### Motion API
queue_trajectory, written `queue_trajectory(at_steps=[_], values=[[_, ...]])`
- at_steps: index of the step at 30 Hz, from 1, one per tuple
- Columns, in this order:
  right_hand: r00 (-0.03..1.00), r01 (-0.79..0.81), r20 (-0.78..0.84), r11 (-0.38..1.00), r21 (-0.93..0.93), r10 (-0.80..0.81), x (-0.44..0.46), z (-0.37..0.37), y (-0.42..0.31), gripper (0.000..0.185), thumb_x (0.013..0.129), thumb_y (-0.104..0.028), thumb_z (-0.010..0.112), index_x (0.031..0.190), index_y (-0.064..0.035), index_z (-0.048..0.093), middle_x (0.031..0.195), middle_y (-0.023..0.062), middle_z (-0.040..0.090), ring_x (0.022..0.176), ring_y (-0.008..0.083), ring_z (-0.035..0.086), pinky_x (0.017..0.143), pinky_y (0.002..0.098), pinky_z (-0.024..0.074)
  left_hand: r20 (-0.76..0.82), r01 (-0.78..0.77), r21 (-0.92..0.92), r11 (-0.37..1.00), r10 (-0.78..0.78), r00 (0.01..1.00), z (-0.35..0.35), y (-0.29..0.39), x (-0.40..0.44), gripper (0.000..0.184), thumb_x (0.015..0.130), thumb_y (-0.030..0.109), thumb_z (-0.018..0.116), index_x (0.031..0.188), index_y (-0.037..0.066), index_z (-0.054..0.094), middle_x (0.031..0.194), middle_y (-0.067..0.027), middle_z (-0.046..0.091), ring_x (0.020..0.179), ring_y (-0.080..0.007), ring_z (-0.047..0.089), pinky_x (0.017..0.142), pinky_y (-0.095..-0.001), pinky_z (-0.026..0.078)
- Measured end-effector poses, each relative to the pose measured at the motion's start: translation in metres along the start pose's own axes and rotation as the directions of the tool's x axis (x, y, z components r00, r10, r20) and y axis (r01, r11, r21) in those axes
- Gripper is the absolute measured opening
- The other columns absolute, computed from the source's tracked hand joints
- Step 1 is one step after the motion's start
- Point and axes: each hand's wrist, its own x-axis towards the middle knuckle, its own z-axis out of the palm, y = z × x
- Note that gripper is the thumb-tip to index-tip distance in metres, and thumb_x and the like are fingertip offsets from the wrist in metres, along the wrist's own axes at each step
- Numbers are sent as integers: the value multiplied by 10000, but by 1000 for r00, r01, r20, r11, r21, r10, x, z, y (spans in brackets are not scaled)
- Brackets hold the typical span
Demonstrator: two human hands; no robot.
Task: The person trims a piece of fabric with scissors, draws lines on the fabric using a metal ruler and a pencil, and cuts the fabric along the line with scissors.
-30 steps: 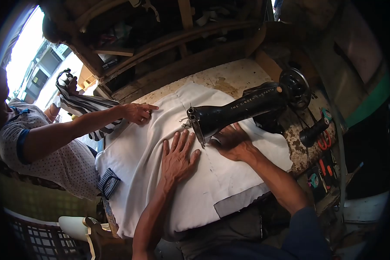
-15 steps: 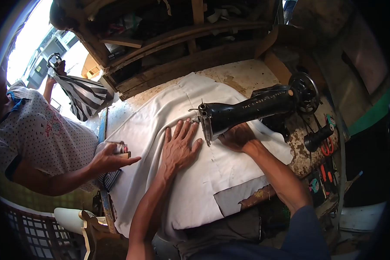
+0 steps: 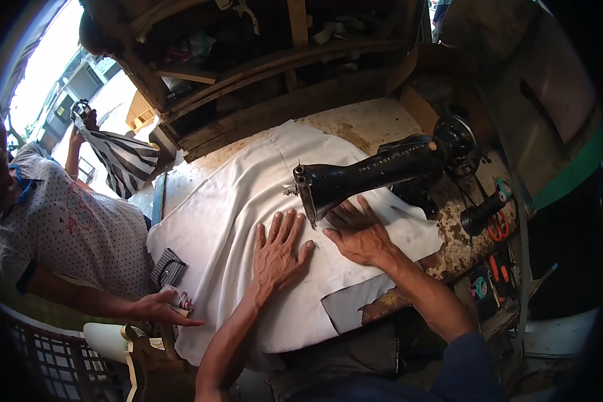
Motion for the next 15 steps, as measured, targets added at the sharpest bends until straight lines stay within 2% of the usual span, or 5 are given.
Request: queue_trajectory(at_steps=[3, 7, 10, 13, 15], values=[[998, 29, -50, 999, -30, -31, 4, 3, 3, 529, 1043, -431, 465, 1396, -56, 584, 1466, 114, 559, 1451, 260, 410, 1216, 564, 230, 10, 0, 2, 1000, 0, 1000, 2, -4, 5, 681, 1037, 487, 423, 1611, 133, 323, 1689, -93, 264, 1580, -287, 166, 1282, -507, 55], [999, 33, -30, 999, 0, -33, 14, 1, 8, 495, 1036, -426, 489, 1355, -68, 610, 1433, 93, 582, 1424, 254, 434, 1210, 559, 234, -6, -14, 24, 1000, 15, 1000, -1, -8, 16, 681, 1035, 496, 422, 1605, 134, 335, 1691, -94, 256, 1581, -288, 160, 1281, -515, 64], [989, 73, -126, 997, -25, -76, 19, 10, 12, 472, 1028, -429, 503, 1320, -80, 630, 1394, 75, 603, 1394, 239, 457, 1207, 551, 227, -4, -19, 19, 1000, 20, 1000, -2, -13, 21, 678, 1036, 497, 418, 1605, 138, 336, 1691, -94, 255, 1581, -289, 158, 1280, -518, 68], [992, 29, -127, 999, 29, -25, 26, 8, 12, 453, 1026, -414, 503, 1312, -89, 635, 1397, 73, 598, 1388, 232, 461, 1207, 550, 217, 0, -26, 23, 999, 26, 1000, -4, -17, 25, 679, 1037, 498, 411, 1609, 143, 326, 1691, -93, 254, 1581, -290, 156, 1280, -519, 68], [997, -77, 28, 992, 95, 75, 32, 6, 13, 411, 1017, -379, 507, 1262, -91, 666, 1381, 85, 612, 1373, 230, 475, 1201, 530, 230, 9, -27, 21, 999, 27, 1000, -4, -19, 30, 680, 1038, 499, 408, 1612, 146, 319, 1691, -93, 254, 1582, -291, 154, 1280, -520, 68]])
